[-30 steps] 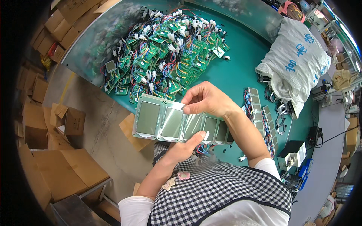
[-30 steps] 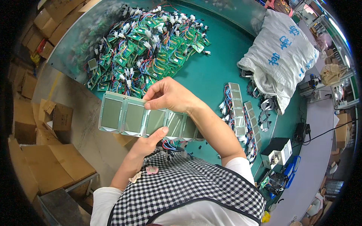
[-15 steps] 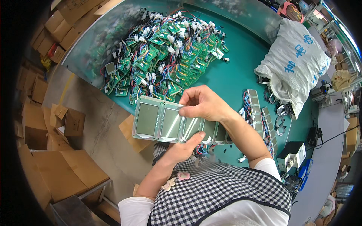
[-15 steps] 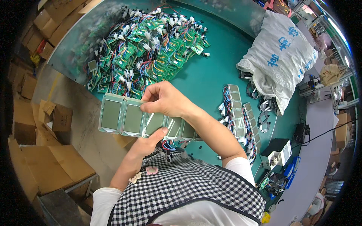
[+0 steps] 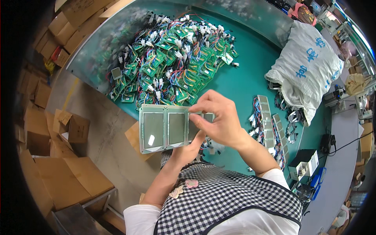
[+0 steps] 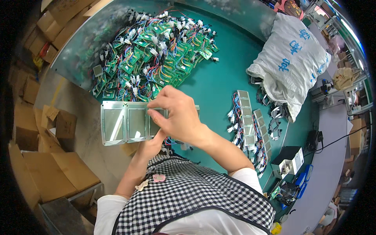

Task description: The person picks up a circuit board from a pile, moves it aside, and then peels the protective film from each screen on a display panel by hand.

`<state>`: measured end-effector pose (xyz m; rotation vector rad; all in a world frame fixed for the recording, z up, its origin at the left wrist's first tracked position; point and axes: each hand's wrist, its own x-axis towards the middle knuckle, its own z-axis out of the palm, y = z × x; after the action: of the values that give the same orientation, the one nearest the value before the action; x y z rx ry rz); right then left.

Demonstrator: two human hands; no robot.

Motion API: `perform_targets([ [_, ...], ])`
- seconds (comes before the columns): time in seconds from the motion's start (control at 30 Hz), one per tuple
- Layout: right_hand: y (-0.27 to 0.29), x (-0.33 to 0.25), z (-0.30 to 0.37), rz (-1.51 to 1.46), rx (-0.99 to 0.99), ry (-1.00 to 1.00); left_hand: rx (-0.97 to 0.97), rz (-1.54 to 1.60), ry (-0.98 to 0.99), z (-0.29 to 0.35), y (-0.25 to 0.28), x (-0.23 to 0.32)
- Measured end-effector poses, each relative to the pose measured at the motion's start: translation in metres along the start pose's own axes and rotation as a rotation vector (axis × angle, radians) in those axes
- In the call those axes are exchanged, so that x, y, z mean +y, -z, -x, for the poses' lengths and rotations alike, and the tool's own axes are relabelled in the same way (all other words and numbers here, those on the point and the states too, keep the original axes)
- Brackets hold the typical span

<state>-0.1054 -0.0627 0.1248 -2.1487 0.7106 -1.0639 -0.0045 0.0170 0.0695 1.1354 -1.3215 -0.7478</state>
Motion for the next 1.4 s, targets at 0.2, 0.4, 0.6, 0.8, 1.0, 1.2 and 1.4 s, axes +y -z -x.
perform_targets([
  [0.2,-0.01,-0.013,0.0,0.187,-0.008,0.009,-0.066,-0.093,-0.116,0.009,0.0,-0.019],
  [0.4,-0.023,-0.017,-0.002,0.409,0.106,0.171,-0.045,-0.129,-0.056,0.017,-0.001,-0.028],
  [0.6,0.005,-0.031,0.011,-0.317,-0.432,-0.149,-0.215,0.114,0.363,0.015,0.014,-0.026],
  [0.8,0.059,0.026,0.049,-1.278,-0.14,-0.253,0.234,0.157,0.536,0.003,0.042,-0.008],
  [1.0,-0.012,0.165,0.17,0.573,-0.377,-0.681,0.301,0.928,0.207,-0.025,0.091,0.008],
  [1.2,0.011,0.132,0.139,0.69,-0.243,-0.776,0.475,-0.065,0.748,-0.004,0.061,-0.016],
  [1.4,-0.001,-0.01,0.017,0.015,0.045,0.205,0.101,0.142,0.389,0.009,-0.001,-0.039],
])
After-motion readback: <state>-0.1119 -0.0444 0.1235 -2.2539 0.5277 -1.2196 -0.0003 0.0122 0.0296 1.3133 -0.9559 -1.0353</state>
